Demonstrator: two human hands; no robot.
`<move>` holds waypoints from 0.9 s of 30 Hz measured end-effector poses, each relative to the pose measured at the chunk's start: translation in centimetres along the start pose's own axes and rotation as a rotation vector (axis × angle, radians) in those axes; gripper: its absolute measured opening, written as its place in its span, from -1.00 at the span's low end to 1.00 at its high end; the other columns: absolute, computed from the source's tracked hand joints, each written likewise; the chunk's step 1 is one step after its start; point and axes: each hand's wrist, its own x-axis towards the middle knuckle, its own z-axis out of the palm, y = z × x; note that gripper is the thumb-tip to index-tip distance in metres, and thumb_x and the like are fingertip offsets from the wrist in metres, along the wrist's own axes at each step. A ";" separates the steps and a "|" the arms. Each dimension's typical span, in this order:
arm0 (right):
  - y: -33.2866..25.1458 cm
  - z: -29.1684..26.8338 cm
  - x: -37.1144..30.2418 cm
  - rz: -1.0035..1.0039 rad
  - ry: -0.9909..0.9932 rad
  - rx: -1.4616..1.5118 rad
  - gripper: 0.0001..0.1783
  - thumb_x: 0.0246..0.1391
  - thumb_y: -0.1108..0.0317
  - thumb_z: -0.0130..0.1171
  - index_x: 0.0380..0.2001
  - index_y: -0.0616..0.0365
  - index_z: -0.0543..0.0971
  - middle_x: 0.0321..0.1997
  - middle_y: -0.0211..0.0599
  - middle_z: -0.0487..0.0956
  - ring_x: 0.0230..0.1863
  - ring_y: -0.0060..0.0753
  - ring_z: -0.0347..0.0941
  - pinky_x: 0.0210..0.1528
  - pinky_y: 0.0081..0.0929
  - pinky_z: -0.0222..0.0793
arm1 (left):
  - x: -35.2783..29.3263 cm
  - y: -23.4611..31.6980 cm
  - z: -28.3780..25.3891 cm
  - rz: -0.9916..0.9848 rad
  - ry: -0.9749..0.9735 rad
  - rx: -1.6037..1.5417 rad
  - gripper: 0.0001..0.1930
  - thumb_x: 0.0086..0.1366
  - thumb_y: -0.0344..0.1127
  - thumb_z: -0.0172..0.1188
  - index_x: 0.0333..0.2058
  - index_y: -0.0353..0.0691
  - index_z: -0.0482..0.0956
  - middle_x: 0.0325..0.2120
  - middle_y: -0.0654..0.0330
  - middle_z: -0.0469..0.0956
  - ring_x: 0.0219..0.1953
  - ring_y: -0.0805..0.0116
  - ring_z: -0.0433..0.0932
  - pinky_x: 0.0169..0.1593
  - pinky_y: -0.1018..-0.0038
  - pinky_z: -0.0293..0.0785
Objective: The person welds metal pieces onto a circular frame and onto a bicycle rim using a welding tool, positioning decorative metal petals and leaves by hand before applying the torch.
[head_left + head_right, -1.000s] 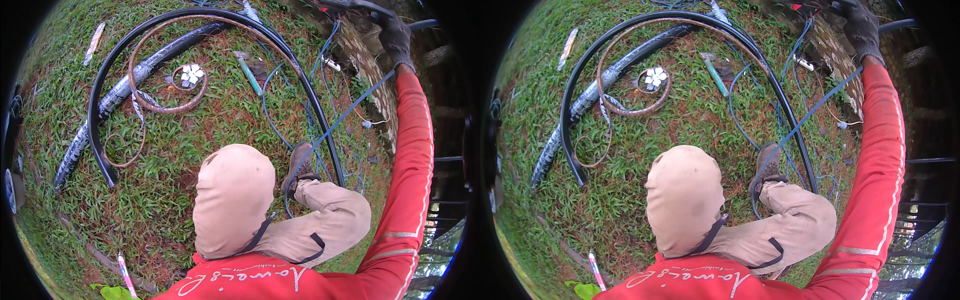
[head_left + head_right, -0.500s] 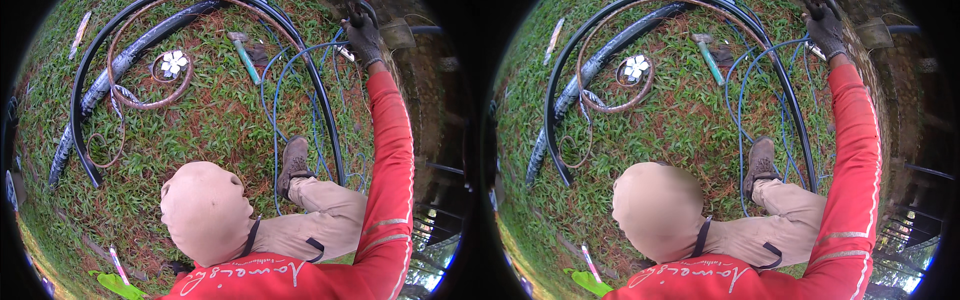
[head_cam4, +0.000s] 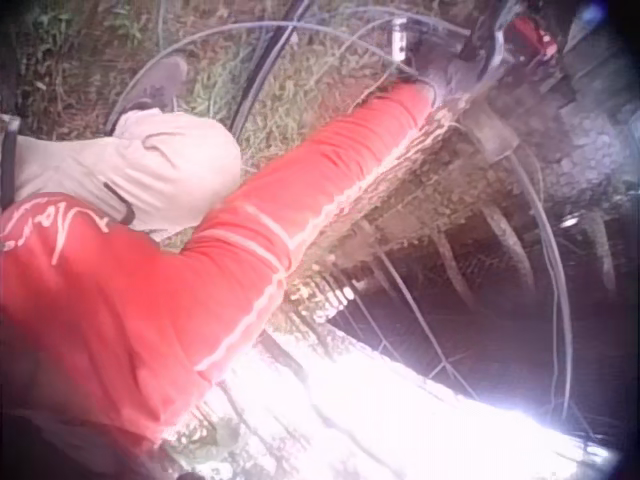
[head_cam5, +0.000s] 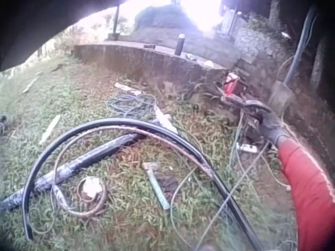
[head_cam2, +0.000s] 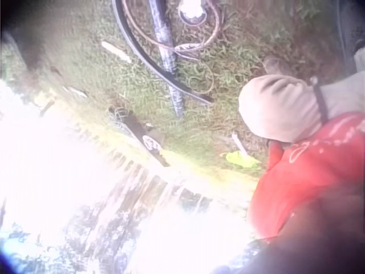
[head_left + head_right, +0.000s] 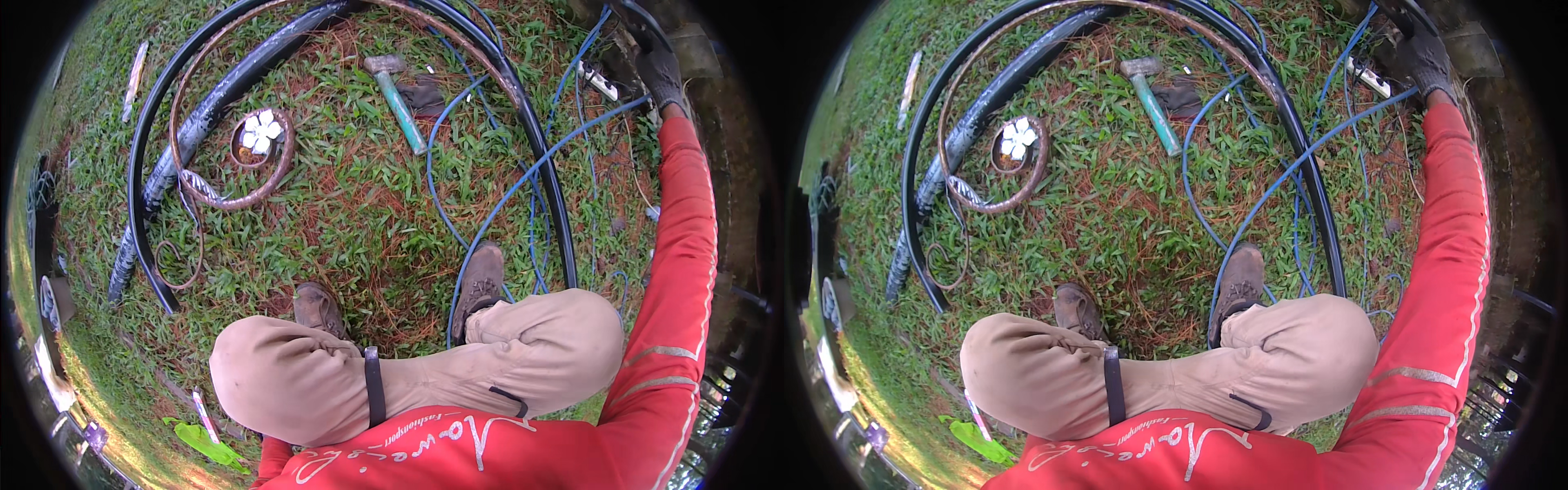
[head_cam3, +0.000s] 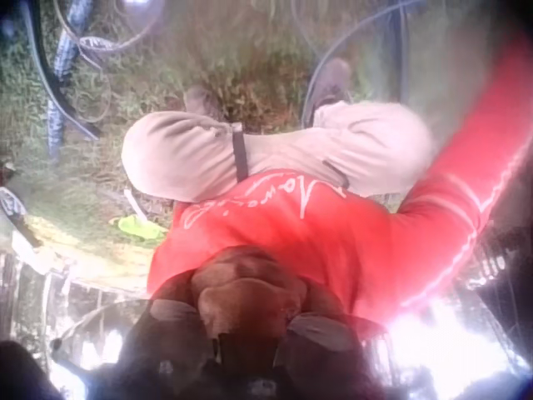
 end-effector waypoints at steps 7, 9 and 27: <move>7.9 0.3 -12.6 0.200 -0.318 -0.094 -0.39 0.42 -0.05 0.31 0.42 -0.09 0.58 0.14 0.20 0.78 0.14 0.44 0.72 0.18 0.29 0.64 | 0.8 8.4 -6.2 0.104 -0.024 0.172 -0.34 0.69 0.25 0.05 -0.01 -0.35 0.76 -0.30 -0.04 0.73 -0.25 0.16 0.59 -0.14 0.02 0.48; 10.0 2.3 -16.8 0.266 -0.469 -0.109 -0.38 0.40 -0.06 0.34 0.42 -0.11 0.56 0.10 0.18 0.79 0.11 0.43 0.73 0.18 0.30 0.65 | 0.9 11.2 -8.2 0.137 -0.027 0.250 -0.34 0.69 0.26 0.05 -0.01 -0.35 0.76 -0.31 -0.04 0.73 -0.25 0.16 0.59 -0.14 0.02 0.47; 4.2 16.0 -28.6 0.301 -0.559 0.323 -0.35 0.44 -0.06 0.36 0.40 0.01 0.47 0.04 0.10 0.79 0.01 0.30 0.79 0.03 0.21 0.71 | -34.9 68.7 -8.5 0.880 -0.305 -0.151 -0.56 0.52 0.22 0.40 -0.04 -0.05 0.76 -0.42 0.42 0.51 -0.43 0.55 0.43 -0.44 0.42 0.37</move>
